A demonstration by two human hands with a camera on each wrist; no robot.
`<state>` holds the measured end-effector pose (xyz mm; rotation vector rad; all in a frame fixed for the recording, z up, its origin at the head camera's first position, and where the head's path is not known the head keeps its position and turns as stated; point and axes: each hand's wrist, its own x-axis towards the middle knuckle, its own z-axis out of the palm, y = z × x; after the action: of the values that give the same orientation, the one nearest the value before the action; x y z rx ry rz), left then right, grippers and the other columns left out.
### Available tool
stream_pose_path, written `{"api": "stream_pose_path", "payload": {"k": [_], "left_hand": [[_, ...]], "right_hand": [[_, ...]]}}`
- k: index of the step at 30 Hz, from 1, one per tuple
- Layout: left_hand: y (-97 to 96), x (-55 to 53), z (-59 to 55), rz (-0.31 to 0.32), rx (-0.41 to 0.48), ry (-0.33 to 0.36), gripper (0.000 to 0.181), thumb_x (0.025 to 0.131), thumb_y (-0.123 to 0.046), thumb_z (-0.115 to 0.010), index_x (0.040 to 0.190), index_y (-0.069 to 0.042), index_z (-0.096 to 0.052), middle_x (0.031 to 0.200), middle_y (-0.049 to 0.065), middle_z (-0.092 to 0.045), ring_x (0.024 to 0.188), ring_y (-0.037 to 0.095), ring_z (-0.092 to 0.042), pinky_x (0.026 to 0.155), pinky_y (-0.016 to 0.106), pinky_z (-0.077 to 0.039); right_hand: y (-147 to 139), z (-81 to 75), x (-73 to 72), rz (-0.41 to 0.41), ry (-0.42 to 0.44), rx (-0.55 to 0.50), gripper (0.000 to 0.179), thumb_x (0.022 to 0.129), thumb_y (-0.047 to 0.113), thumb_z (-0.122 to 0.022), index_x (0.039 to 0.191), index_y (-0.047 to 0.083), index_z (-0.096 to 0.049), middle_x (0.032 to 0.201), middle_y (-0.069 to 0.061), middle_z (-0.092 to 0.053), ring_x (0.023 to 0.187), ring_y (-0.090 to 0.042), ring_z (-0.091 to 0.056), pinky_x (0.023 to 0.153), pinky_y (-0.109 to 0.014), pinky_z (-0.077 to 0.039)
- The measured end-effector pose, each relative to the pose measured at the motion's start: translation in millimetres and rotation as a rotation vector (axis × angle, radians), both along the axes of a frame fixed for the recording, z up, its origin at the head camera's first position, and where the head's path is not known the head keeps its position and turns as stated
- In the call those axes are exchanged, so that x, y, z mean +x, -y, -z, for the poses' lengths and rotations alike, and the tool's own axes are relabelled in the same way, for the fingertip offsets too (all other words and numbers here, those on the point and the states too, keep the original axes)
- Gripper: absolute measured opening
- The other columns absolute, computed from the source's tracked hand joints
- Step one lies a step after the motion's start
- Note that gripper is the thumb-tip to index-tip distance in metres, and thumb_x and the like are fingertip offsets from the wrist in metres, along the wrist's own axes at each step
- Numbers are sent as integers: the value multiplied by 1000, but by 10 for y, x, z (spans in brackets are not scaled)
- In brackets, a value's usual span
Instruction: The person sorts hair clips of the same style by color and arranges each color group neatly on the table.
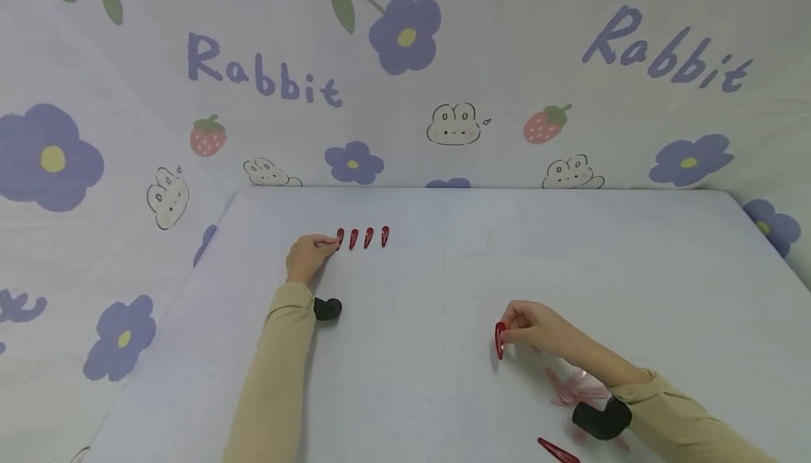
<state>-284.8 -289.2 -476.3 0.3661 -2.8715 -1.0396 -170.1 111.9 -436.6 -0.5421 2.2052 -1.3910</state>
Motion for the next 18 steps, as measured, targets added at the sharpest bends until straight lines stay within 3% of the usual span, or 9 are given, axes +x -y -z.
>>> {"api": "stream_pose_path", "payload": {"k": [4,11,18], "left_hand": [[-8,12,-20,0,23,-5,26,82,-30,-65,99,-10,-71,108,9,-61,86,24,-53,71,37,-38],[-8,24,-23,3,33,-15,26,81,-30,-66,98,-11,-71,110,8,-61,97,25,-53,78,38,-38],[5,11,-13,6,47,-11,26,81,-30,-66,98,-11,-71,111,8,-60,102,25,-52,80,38,-37]], "right_hand": [[93,-54,-219,-16,40,35,13,82,4,-61,81,0,-50,64,-6,-51,45,-9,-30,42,-23,-27],[282,-130,-597,-14,28,153,9,85,5,-57,84,0,-49,72,-8,-59,46,-11,-30,44,-23,-28],[581,-153,-919,67,-29,132,10,85,4,-58,86,-1,-49,72,-6,-60,48,-11,-31,43,-22,-27]]}}
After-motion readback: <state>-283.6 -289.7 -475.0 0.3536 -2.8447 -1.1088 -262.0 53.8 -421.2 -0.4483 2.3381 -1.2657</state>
